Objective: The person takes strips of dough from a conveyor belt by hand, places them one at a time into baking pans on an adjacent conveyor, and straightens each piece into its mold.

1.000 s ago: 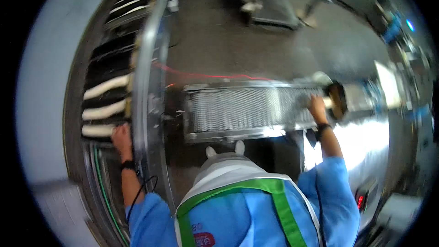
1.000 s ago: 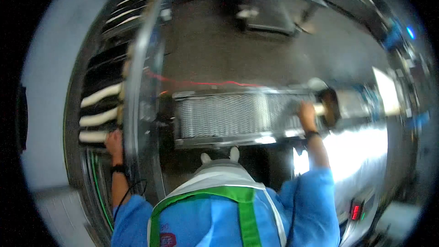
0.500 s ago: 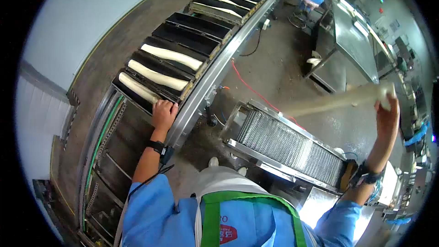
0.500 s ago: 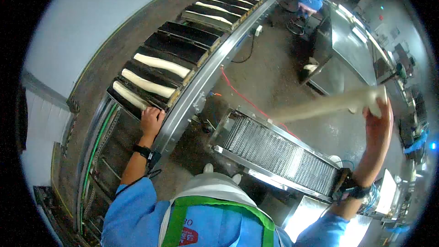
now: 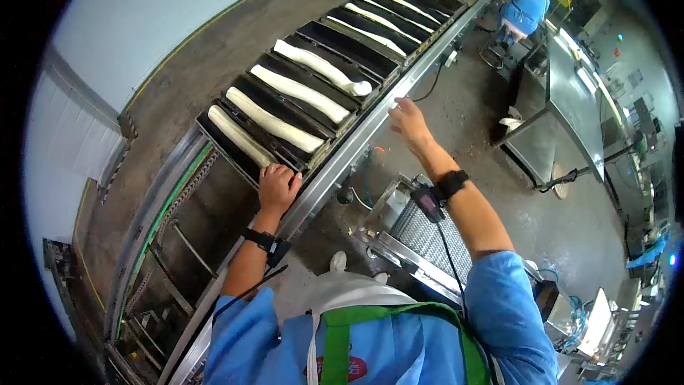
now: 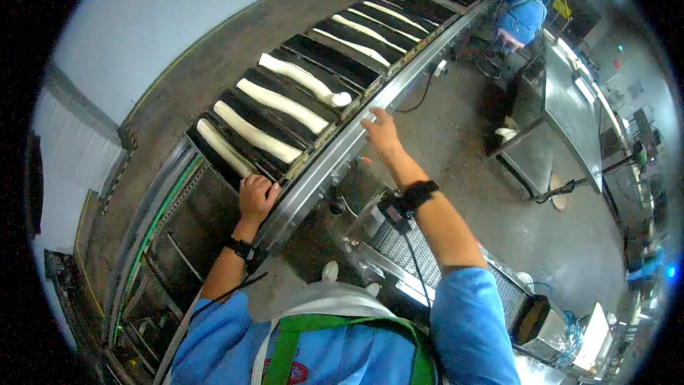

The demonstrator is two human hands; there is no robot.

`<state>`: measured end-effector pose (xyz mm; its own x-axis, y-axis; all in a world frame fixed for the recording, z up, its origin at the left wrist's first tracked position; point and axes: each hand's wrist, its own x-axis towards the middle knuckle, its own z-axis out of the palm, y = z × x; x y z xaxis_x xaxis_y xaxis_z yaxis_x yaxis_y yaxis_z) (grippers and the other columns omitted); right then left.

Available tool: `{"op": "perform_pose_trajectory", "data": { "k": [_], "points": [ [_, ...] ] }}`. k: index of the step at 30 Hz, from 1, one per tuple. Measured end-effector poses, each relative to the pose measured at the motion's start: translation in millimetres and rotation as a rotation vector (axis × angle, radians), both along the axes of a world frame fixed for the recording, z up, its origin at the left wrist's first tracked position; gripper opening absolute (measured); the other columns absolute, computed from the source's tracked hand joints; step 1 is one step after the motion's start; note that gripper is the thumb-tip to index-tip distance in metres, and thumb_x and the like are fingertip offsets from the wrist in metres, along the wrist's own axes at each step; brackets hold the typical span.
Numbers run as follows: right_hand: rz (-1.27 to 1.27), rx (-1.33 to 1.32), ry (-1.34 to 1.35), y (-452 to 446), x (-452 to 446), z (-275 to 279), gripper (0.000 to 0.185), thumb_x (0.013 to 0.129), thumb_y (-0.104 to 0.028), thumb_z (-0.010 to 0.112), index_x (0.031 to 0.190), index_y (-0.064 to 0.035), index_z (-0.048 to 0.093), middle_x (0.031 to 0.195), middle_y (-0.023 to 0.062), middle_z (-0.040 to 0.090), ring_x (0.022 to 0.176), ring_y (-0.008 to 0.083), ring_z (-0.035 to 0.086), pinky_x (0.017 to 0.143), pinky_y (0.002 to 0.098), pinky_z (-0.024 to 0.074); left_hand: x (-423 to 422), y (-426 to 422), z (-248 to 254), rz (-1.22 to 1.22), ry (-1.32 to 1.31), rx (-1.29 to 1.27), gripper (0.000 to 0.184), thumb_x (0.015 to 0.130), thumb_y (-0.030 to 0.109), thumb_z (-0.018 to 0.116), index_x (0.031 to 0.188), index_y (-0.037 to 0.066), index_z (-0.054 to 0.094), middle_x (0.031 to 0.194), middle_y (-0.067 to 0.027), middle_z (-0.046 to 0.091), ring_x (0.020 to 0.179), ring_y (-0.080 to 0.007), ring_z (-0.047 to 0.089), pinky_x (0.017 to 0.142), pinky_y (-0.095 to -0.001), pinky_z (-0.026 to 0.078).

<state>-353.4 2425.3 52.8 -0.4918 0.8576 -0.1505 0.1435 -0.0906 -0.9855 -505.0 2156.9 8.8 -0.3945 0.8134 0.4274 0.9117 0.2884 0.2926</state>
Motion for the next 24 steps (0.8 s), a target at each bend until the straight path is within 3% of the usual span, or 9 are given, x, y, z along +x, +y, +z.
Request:
{"op": "perform_pose_trajectory", "data": {
  "k": [2,8,12,13,14,15,16,18,24],
  "points": [
    [0.155,-0.003,-0.065,14.0,44.0,-25.5,0.032,0.074,-0.015,0.055,0.104,-0.0039,0.048,0.092,0.0066,0.051,0.081,0.0162,0.049,0.059,0.0269,0.0432,-1.4,-0.3,-3.5,0.0,0.053,0.027,0.023,0.076,0.022,0.05,0.064,0.002,0.055,0.07,-0.0084,0.054,0.076,-0.0256,0.048,0.071,-0.0395,0.034],
    [0.057,-0.04,-0.345,40.4,242.8,-93.8,0.025,0.073,-0.016,0.054,0.095,-0.0023,0.053,0.084,0.0057,0.055,0.076,0.0123,0.05,0.064,0.0245,0.0413,-1.4,2.8,-7.9,0.015,0.126,-0.006,0.02,0.074,0.02,0.052,0.065,0.002,0.054,0.073,-0.0087,0.055,0.08,-0.0254,0.048,0.071,-0.0389,0.035],
    [-0.06,0.228,-0.815,6.8,380.1,-122.4,0.025,0.07,-0.013,0.057,0.093,-0.0041,0.056,0.079,0.0112,0.058,0.072,0.0164,0.055,0.063,0.0283,0.0439,8.3,3.7,14.7,0.043,0.101,-0.167,0.022,0.075,0.019,0.05,0.067,0.0,0.056,0.075,-0.0115,0.055,0.076,-0.029,0.049,0.068,-0.0393,0.037],
    [-0.058,0.241,-0.851,-5.4,412.2,-124.6,0.026,0.068,-0.014,0.058,0.093,-0.0054,0.055,0.082,0.0131,0.057,0.076,0.0206,0.055,0.066,0.0308,0.0434,-1.2,-0.1,-3.8,-0.016,0.274,0.007,0.022,0.075,0.018,0.049,0.07,-0.001,0.057,0.075,-0.0129,0.055,0.075,-0.0304,0.049,0.066,-0.0392,0.037],
    [-0.056,0.252,-0.891,-20.5,441.3,-125.0,0.028,0.067,-0.015,0.06,0.093,-0.0066,0.055,0.085,0.0151,0.056,0.079,0.0247,0.054,0.069,0.0333,0.0429,-4.0,-0.6,7.7,-0.031,-0.053,-0.201,0.022,0.076,0.017,0.048,0.072,-0.002,0.057,0.078,-0.0139,0.055,0.075,-0.0306,0.049,0.066,-0.0389,0.038],
    [-0.105,0.273,-0.965,-37.5,459.4,-118.0,0.029,0.066,-0.016,0.06,0.093,-0.0072,0.055,0.087,0.0164,0.054,0.082,0.0283,0.052,0.072,0.0358,0.0413,-38.0,-12.9,-35.1,0.007,-0.189,-0.017,0.023,0.077,0.016,0.044,0.072,-0.001,0.058,0.08,-0.0133,0.056,0.075,-0.0294,0.05,0.066,-0.0385,0.038],
    [-0.145,0.291,-1.042,-56.5,472.9,-110.6,0.03,0.065,-0.017,0.061,0.093,-0.0077,0.054,0.089,0.0178,0.051,0.084,0.0319,0.05,0.076,0.0384,0.0397,-50.0,-17.6,-33.9,0.14,-0.099,-0.184,0.023,0.079,0.016,0.041,0.075,0.0,0.058,0.08,-0.0115,0.057,0.075,-0.0271,0.05,0.068,-0.0378,0.038],
    [-0.118,0.238,-1.119,-75.4,511.5,-107.5,0.032,0.065,-0.017,0.061,0.094,-0.0092,0.053,0.095,0.0166,0.046,0.09,0.0348,0.045,0.077,0.0414,0.0377,-60.9,-8.5,-22.0,0.227,-0.181,-0.087,0.031,0.085,0.025,0.035,0.081,0.002,0.055,0.081,-0.0111,0.055,0.075,-0.0262,0.05,0.064,-0.0355,0.038],
    [-0.307,0.094,-1.36,-109.6,574.1,-75.8,0.039,0.064,-0.013,0.059,0.102,-0.0141,0.048,0.106,0.0124,0.04,0.097,0.0329,0.041,0.073,0.0426,0.0407,15.6,89.7,36.9,0.089,-0.214,-0.038,0.029,0.086,0.024,0.038,0.09,0.0,0.053,0.089,-0.0127,0.057,0.081,-0.0256,0.053,0.07,-0.0349,0.04]
  ]
}}
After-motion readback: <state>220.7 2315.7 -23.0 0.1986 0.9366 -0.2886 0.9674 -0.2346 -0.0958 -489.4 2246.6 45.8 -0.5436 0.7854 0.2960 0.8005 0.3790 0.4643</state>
